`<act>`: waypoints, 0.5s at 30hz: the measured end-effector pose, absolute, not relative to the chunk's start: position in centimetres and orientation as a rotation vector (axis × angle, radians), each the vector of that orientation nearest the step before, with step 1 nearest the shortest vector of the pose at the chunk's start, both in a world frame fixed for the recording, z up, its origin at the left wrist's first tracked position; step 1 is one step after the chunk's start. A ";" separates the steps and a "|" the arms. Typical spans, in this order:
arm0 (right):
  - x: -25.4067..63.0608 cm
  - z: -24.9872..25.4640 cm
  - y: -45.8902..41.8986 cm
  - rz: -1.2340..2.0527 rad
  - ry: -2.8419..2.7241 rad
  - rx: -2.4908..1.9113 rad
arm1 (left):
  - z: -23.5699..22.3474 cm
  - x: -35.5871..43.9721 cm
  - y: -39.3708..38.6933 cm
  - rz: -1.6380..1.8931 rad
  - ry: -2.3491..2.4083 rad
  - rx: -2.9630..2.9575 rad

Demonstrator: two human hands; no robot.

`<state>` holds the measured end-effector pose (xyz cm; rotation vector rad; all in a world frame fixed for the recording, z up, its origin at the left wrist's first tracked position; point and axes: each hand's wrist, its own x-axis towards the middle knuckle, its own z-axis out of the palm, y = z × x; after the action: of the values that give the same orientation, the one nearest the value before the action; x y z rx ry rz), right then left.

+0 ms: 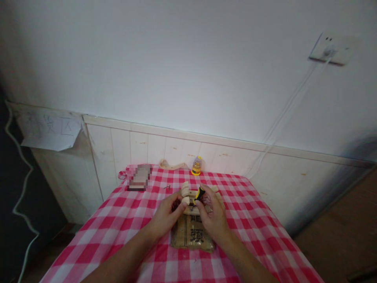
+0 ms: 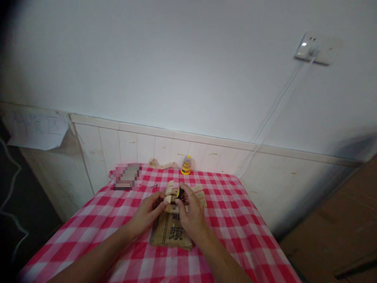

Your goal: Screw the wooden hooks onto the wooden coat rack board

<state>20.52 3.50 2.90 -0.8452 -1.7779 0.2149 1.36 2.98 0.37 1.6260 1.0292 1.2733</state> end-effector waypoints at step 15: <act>20.6 2.5 3.4 0.239 -1.772 -0.880 | -0.1 1.4 3.2 1.315 1.186 1.525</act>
<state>20.59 3.40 2.54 -0.8805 -1.7725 0.2390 1.43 3.20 -0.15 1.5252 1.1865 1.3151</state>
